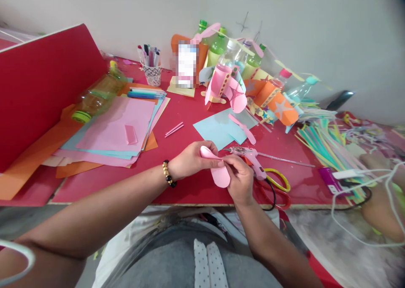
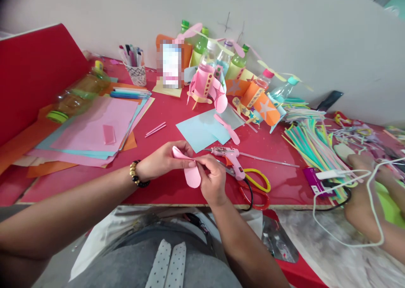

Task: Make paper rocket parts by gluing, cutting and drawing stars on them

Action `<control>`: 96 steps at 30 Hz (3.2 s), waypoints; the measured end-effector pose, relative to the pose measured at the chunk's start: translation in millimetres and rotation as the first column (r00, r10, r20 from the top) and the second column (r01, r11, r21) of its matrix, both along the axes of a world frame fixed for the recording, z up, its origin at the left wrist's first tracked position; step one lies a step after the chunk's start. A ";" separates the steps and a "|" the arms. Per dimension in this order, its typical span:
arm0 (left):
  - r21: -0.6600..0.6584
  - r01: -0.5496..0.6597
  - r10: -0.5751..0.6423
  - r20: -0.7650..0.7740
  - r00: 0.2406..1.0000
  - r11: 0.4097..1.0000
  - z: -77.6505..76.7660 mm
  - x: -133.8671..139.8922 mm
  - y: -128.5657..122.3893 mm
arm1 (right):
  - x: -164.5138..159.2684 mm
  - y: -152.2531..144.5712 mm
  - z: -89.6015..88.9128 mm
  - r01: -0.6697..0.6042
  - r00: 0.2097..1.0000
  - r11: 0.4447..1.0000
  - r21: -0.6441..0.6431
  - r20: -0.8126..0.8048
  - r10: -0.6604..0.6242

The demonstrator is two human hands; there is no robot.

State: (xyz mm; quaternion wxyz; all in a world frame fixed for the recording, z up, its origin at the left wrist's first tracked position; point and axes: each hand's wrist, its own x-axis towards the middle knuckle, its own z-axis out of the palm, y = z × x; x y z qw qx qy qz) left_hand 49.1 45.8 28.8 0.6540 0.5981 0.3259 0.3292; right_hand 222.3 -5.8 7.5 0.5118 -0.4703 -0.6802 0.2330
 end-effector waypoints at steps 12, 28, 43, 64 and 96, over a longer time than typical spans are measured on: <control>-0.021 -0.007 0.007 0.004 1.000 1.000 -5.9 0.1 1.8 | 2.0 -0.2 -1.9 -0.043 0.997 0.991 -0.129 -0.072 0.034; 0.001 -0.028 0.028 -0.043 0.999 1.000 -4.7 -0.9 2.9 | 0.8 1.6 -4.3 -0.035 0.972 0.970 -0.239 -0.234 -0.023; -0.049 0.025 -0.026 -0.005 1.000 0.998 0.3 -3.0 4.8 | 3.6 1.3 -6.1 0.069 0.994 0.975 -0.211 -0.071 -0.086; -0.161 -0.032 0.036 0.021 0.999 0.987 -1.2 -2.0 7.9 | 4.7 2.4 -8.3 0.036 0.995 0.956 -0.293 -0.082 -0.062; -0.145 -0.060 0.058 -0.019 0.998 0.988 2.2 -2.7 7.6 | 0.7 3.9 -8.0 0.012 0.946 0.965 -0.263 -0.309 -0.096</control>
